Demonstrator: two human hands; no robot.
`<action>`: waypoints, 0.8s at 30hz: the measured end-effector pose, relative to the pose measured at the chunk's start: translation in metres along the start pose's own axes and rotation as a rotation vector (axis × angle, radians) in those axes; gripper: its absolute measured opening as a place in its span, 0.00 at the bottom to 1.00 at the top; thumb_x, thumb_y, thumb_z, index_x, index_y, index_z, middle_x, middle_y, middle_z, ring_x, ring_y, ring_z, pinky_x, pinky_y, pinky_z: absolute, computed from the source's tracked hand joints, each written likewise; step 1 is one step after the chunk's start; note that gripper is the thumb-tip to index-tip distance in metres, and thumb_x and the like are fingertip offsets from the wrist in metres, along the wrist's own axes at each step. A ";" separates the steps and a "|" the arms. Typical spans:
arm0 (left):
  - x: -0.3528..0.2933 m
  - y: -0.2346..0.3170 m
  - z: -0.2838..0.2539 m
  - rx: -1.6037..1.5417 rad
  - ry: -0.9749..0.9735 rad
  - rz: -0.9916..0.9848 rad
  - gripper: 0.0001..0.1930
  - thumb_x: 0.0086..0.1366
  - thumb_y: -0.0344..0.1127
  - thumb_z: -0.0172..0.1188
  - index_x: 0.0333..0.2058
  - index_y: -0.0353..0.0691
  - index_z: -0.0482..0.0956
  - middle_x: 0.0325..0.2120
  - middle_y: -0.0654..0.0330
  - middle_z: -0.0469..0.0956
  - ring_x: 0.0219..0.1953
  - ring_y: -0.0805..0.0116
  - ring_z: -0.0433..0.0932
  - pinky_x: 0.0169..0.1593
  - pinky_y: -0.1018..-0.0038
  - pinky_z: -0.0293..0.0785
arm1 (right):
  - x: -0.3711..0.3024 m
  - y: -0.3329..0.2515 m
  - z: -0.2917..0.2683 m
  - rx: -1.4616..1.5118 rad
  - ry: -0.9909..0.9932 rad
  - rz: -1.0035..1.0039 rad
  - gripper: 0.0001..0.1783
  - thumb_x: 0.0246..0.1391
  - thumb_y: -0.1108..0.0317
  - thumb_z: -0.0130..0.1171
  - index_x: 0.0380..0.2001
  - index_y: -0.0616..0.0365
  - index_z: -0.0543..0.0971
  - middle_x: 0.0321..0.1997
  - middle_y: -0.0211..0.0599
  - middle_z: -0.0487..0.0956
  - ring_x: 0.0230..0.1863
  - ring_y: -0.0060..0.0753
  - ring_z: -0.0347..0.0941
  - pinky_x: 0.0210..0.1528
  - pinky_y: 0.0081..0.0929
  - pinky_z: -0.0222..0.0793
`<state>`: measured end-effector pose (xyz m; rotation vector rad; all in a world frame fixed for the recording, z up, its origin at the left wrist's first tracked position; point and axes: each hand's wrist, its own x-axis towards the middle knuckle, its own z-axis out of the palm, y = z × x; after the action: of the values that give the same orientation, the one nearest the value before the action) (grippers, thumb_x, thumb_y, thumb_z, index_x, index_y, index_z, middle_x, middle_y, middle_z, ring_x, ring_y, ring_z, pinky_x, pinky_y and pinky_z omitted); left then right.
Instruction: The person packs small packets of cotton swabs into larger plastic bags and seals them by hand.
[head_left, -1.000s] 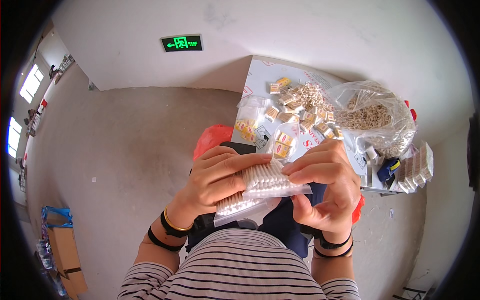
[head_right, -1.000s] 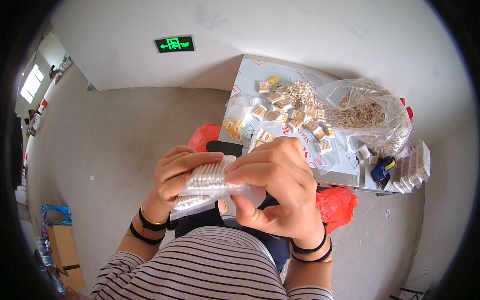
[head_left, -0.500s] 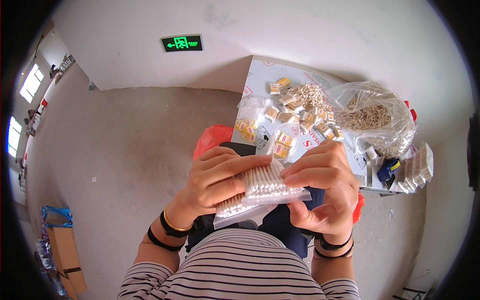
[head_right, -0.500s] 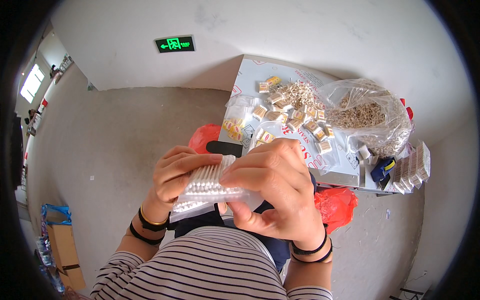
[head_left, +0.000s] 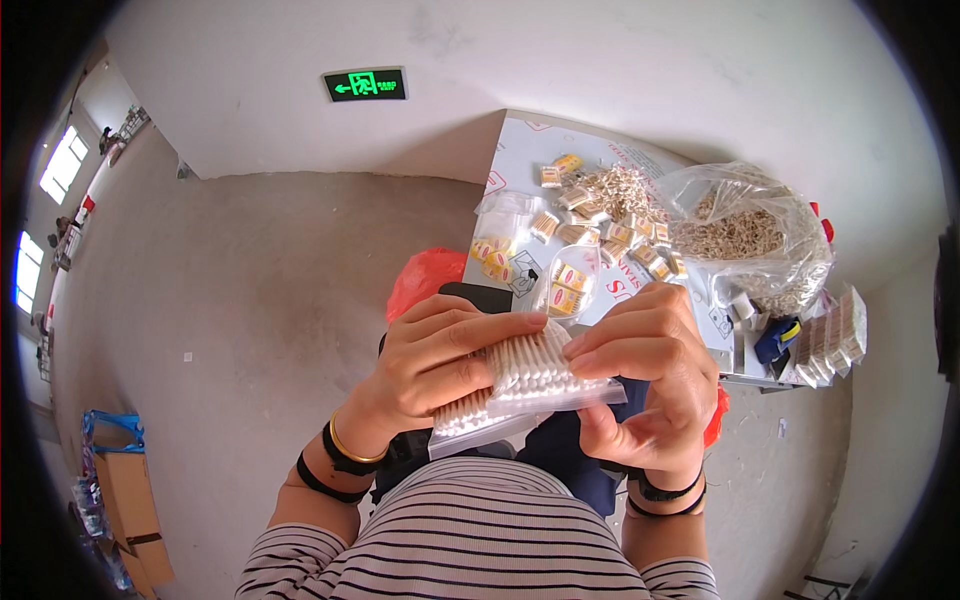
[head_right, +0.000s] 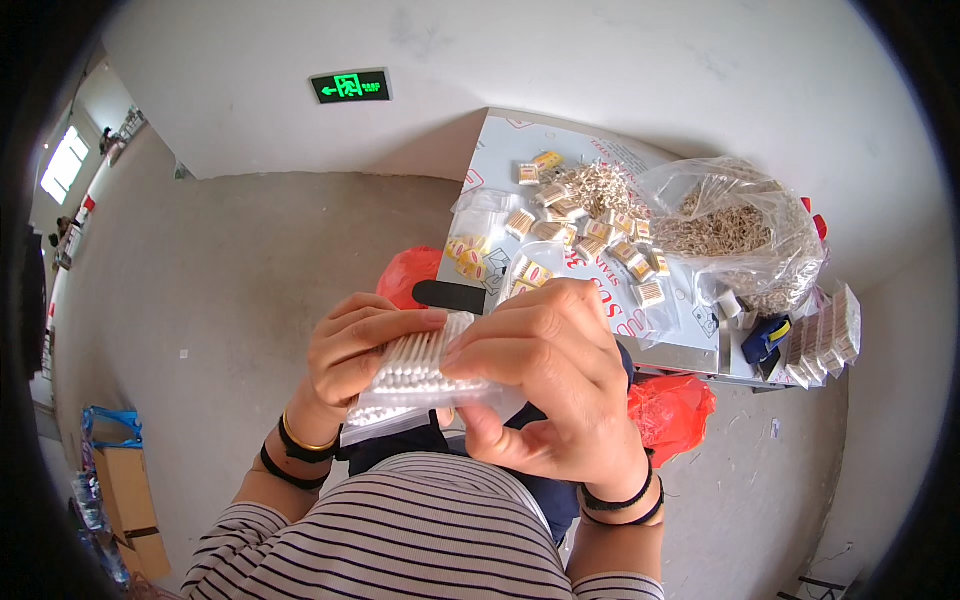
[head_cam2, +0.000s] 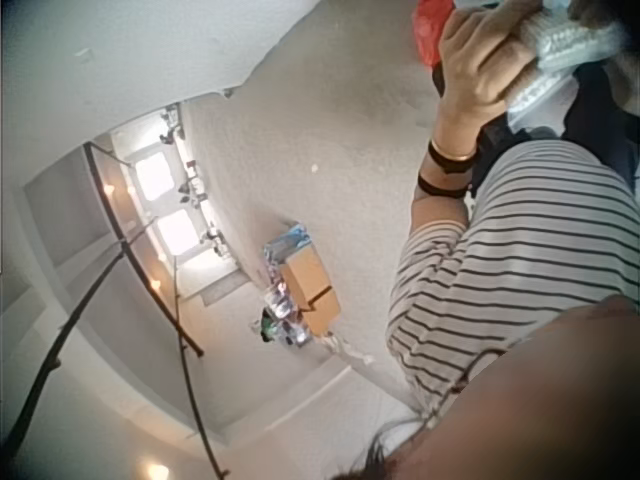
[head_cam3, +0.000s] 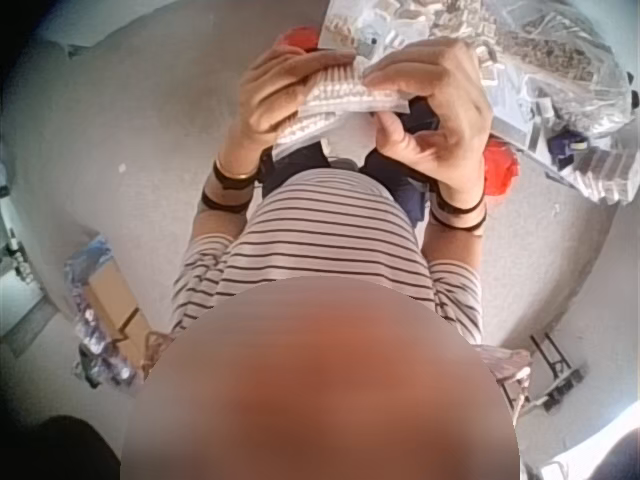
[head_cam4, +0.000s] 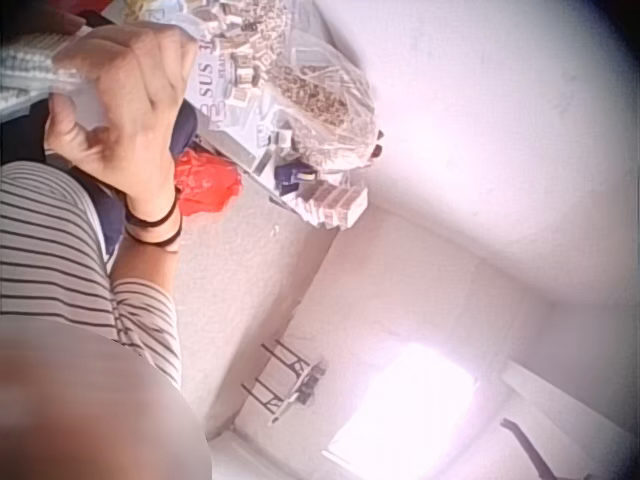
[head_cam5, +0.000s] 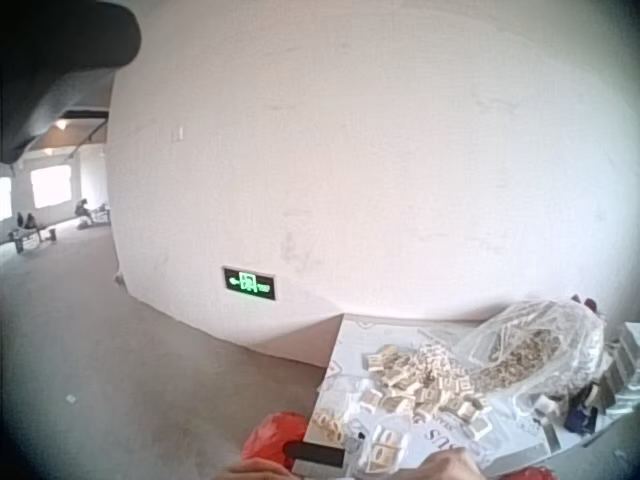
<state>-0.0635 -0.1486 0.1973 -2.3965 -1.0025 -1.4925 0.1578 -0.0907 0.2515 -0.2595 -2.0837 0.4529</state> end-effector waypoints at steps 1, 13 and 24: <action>0.000 0.000 0.000 0.003 0.005 0.004 0.15 0.56 0.39 0.67 0.22 0.40 0.69 0.42 0.45 0.85 0.30 0.61 0.84 0.40 0.67 0.80 | 0.000 -0.001 0.000 0.001 -0.001 0.000 0.12 0.48 0.66 0.71 0.36 0.52 0.81 0.36 0.29 0.82 0.36 0.34 0.76 0.44 0.31 0.66; -0.003 -0.002 -0.002 0.020 0.018 0.032 0.12 0.57 0.41 0.65 0.26 0.39 0.76 0.44 0.45 0.84 0.33 0.60 0.85 0.42 0.66 0.80 | 0.000 -0.003 -0.001 0.010 -0.008 -0.004 0.11 0.51 0.64 0.71 0.37 0.51 0.82 0.37 0.27 0.83 0.37 0.33 0.77 0.44 0.31 0.67; -0.003 -0.002 0.001 0.004 0.009 0.016 0.12 0.58 0.42 0.65 0.29 0.39 0.77 0.44 0.44 0.84 0.33 0.59 0.85 0.41 0.66 0.80 | 0.001 0.000 0.002 0.004 0.023 0.006 0.12 0.46 0.68 0.71 0.36 0.52 0.81 0.36 0.29 0.82 0.35 0.33 0.75 0.42 0.31 0.66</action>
<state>-0.0643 -0.1480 0.1941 -2.3874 -0.9817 -1.4925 0.1556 -0.0908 0.2508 -0.2670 -2.0602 0.4558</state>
